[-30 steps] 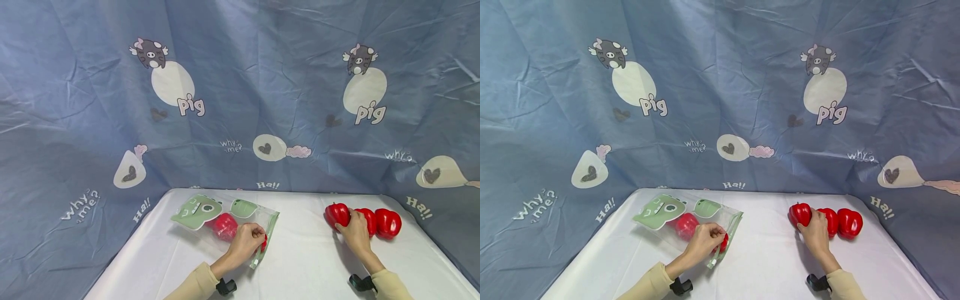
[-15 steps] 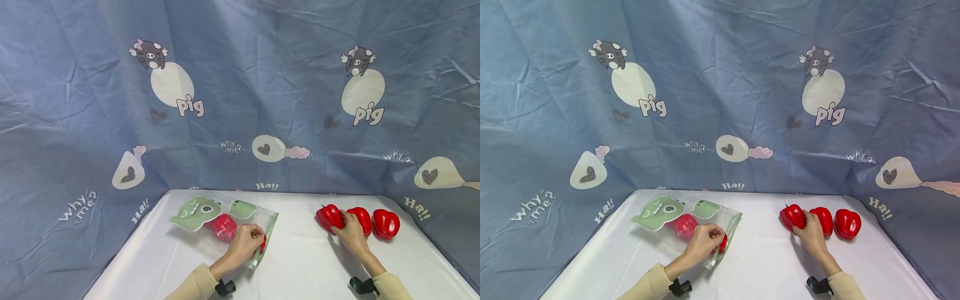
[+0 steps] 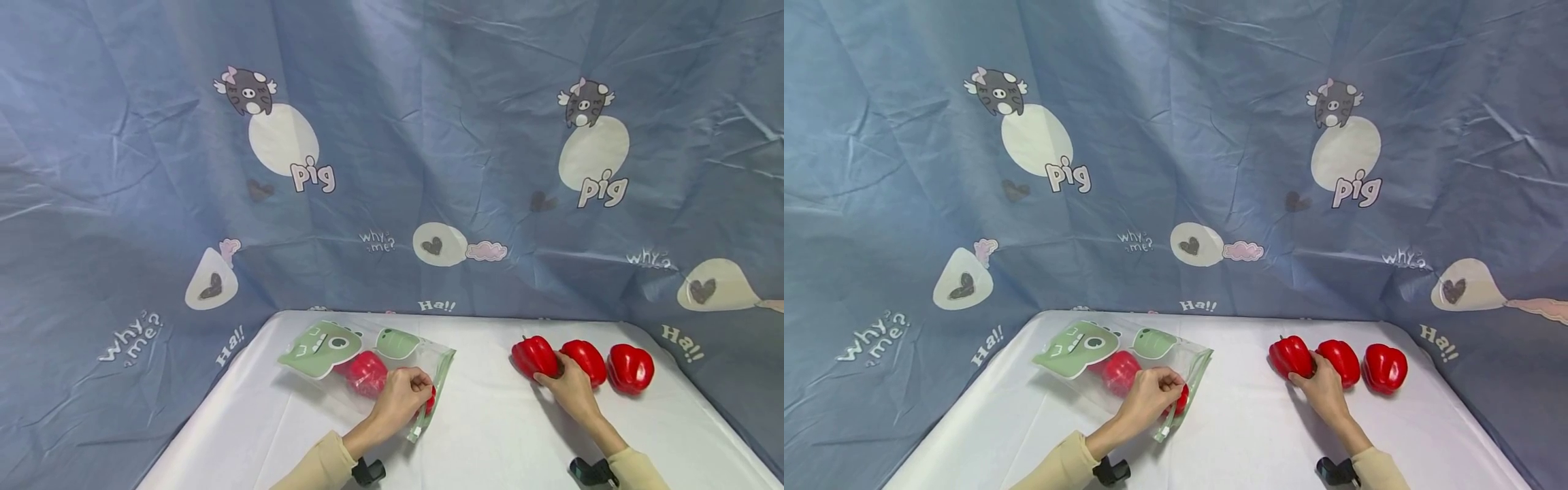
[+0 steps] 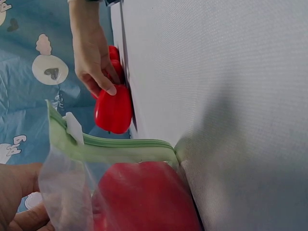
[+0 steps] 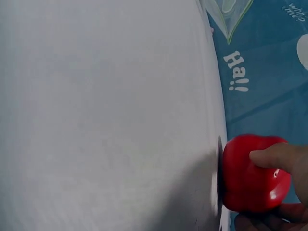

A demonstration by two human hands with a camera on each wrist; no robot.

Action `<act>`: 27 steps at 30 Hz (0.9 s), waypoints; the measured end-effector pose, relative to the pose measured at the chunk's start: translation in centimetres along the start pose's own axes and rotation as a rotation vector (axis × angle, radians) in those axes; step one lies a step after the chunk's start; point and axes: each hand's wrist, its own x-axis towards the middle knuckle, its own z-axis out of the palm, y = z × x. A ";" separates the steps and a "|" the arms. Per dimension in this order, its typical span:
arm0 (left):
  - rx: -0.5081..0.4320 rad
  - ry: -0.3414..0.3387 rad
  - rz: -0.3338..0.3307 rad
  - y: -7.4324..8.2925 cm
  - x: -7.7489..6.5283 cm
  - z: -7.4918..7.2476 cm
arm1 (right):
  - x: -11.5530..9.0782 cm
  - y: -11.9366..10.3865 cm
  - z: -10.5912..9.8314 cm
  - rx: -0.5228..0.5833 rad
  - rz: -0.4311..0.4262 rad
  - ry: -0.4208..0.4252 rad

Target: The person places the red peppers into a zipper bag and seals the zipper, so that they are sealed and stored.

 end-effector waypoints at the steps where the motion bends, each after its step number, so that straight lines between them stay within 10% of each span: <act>1: 0.001 0.001 0.001 0.0 0.0 0.0 | -0.1 0.0 0.0 0.007 -0.001 0.001; 27: 0.015 0.015 0.012 0.0 0.0 0.0 | -3.3 -4.1 1.4 0.209 -0.034 -0.087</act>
